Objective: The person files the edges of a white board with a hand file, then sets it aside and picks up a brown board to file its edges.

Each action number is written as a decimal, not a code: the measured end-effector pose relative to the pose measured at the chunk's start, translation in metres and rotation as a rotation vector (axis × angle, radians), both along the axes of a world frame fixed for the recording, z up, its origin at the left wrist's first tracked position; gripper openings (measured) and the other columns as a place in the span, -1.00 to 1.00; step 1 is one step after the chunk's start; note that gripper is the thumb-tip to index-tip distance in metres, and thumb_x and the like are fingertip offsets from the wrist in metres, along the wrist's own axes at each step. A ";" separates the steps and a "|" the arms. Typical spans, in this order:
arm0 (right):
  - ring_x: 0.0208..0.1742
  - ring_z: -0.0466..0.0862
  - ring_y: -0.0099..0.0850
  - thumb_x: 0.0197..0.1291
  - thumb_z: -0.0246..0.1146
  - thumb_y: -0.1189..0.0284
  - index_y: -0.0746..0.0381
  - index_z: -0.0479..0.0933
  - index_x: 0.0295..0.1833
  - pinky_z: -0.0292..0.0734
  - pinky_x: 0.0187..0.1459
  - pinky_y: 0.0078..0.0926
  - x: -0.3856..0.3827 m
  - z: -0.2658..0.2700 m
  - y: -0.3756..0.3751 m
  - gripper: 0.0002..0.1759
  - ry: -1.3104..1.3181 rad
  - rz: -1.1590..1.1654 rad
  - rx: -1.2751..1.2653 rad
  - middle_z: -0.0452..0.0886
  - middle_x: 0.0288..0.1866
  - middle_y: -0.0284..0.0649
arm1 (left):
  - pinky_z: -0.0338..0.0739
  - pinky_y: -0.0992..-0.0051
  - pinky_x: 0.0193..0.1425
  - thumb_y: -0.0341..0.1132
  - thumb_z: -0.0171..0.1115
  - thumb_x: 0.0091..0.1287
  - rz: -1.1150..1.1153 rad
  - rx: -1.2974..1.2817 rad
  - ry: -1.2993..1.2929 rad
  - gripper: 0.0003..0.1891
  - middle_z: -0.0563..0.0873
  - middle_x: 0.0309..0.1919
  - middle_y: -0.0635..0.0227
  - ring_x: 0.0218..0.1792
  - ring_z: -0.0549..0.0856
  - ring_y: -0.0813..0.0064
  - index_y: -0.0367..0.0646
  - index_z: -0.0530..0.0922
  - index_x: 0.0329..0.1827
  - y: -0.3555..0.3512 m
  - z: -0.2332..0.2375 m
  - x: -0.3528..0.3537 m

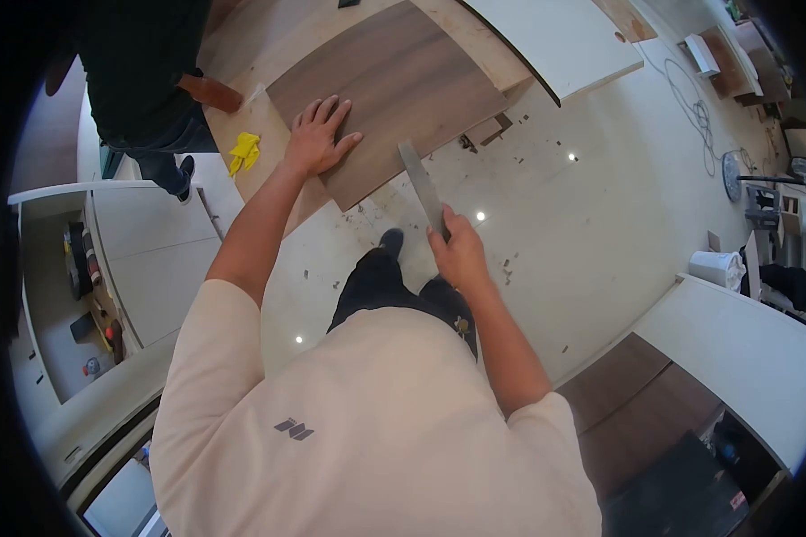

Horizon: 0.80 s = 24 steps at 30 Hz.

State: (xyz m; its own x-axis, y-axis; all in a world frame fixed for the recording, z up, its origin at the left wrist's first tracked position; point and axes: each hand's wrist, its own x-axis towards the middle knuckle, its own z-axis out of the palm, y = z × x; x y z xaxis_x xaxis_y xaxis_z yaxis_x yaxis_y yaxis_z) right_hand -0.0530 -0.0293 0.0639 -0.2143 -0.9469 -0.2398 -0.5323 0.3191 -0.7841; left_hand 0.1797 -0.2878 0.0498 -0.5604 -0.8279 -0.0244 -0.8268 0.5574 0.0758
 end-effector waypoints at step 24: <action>-0.47 0.57 -0.17 0.34 0.35 0.37 -0.20 0.57 0.36 0.52 -0.45 -0.21 0.143 -0.043 -0.027 -0.51 0.407 -0.117 -0.258 0.44 -0.34 -0.23 | -0.07 -0.07 0.64 0.12 -0.14 0.59 -0.156 -0.174 0.145 -0.48 0.25 0.64 0.62 0.64 0.17 0.25 0.43 0.33 0.59 -0.041 -0.047 0.049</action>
State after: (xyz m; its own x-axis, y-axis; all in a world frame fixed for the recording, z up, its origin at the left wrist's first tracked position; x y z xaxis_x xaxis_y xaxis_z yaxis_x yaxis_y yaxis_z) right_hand 0.0902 -0.0565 0.0213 -0.3500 -0.9285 0.1243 -0.7842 0.2178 -0.5811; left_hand 0.2286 -0.3288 0.0033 -0.6685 -0.7162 0.2003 -0.7176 0.6919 0.0791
